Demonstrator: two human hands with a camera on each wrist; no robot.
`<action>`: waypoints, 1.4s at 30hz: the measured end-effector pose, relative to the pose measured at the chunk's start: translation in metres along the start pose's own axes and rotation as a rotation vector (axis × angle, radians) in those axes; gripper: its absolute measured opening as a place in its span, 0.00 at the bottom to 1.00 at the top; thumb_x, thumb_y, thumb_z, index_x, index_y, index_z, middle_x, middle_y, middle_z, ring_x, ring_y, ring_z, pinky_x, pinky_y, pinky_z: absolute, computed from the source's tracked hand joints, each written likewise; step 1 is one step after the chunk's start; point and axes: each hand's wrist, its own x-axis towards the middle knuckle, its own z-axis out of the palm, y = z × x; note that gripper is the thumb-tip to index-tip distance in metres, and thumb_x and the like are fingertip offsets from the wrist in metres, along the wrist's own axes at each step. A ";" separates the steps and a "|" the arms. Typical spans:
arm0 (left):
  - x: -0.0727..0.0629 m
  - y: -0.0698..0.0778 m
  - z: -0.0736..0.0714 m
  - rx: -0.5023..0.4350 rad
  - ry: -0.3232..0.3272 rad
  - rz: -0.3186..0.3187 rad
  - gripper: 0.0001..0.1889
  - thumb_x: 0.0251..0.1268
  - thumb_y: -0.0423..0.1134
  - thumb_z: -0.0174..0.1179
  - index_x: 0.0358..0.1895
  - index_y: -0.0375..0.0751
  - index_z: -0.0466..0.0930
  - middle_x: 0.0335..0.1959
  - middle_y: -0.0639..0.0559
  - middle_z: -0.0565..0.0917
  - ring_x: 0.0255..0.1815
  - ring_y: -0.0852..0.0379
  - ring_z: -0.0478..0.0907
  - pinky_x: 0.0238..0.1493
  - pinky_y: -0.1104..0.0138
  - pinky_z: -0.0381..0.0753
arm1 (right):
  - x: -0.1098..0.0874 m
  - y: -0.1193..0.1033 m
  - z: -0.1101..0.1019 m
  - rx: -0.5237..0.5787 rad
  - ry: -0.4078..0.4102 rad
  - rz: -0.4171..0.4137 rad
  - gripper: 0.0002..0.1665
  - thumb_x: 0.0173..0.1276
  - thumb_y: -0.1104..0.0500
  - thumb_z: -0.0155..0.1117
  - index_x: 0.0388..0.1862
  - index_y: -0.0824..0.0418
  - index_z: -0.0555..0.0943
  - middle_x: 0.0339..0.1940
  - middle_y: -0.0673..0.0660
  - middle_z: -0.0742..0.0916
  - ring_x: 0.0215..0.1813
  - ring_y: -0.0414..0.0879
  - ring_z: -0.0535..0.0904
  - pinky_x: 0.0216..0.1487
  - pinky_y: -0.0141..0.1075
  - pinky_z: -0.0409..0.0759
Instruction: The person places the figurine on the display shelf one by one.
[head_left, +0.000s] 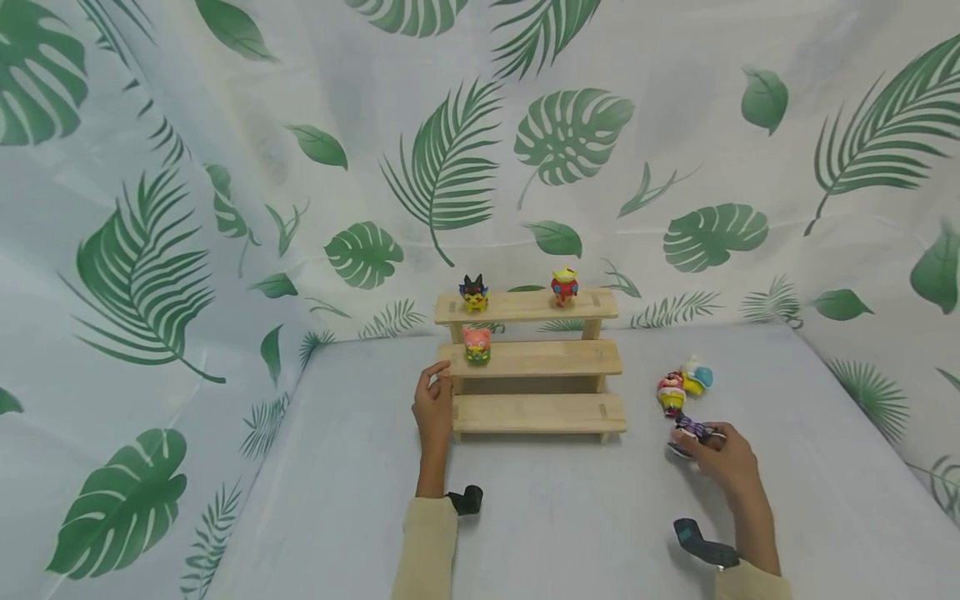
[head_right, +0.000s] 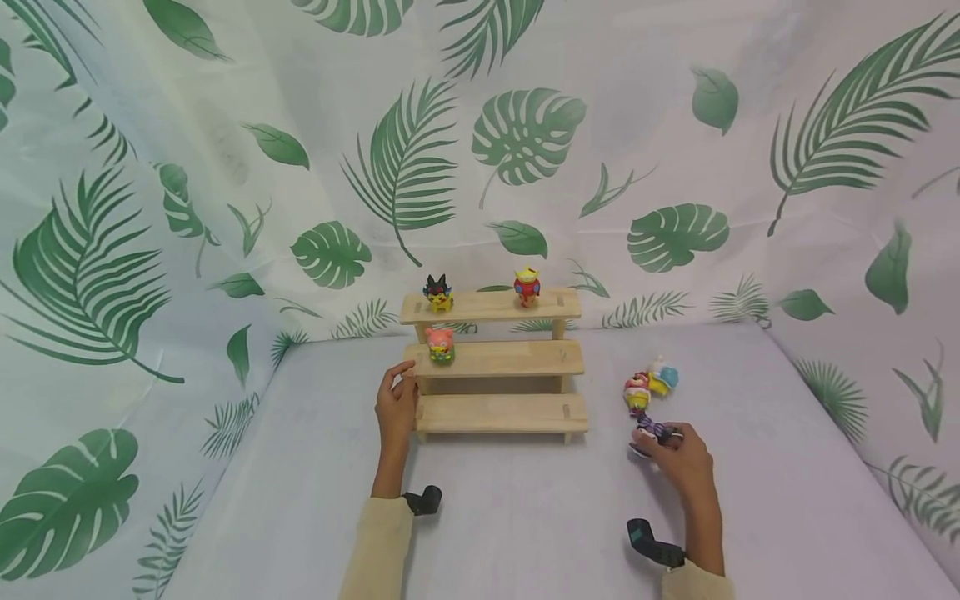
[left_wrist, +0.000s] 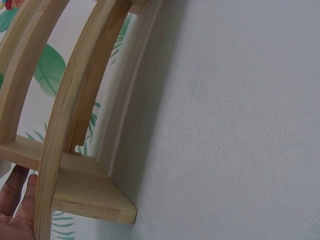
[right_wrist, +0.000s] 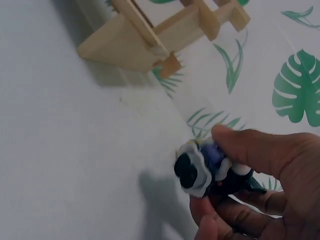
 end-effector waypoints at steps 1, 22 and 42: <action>0.000 0.001 0.000 -0.006 -0.004 0.000 0.10 0.74 0.46 0.54 0.50 0.54 0.82 0.22 0.33 0.81 0.09 0.71 0.57 0.13 0.73 0.55 | 0.000 -0.002 0.002 0.034 -0.007 -0.013 0.53 0.65 0.32 0.59 0.69 0.73 0.58 0.59 0.78 0.75 0.44 0.54 0.82 0.38 0.38 0.79; 0.000 0.004 -0.001 0.003 -0.003 0.010 0.10 0.74 0.45 0.53 0.50 0.52 0.82 0.22 0.31 0.80 0.09 0.70 0.58 0.14 0.73 0.56 | 0.001 -0.065 0.034 0.378 0.096 -0.406 0.31 0.67 0.51 0.67 0.60 0.67 0.67 0.37 0.34 0.81 0.37 0.26 0.80 0.36 0.31 0.83; -0.002 0.004 -0.002 0.017 0.009 0.015 0.10 0.74 0.45 0.53 0.50 0.52 0.82 0.18 0.34 0.77 0.10 0.70 0.56 0.14 0.73 0.54 | 0.012 -0.119 0.054 0.384 0.178 -0.572 0.26 0.63 0.61 0.70 0.58 0.68 0.76 0.50 0.65 0.82 0.36 0.24 0.78 0.36 0.20 0.78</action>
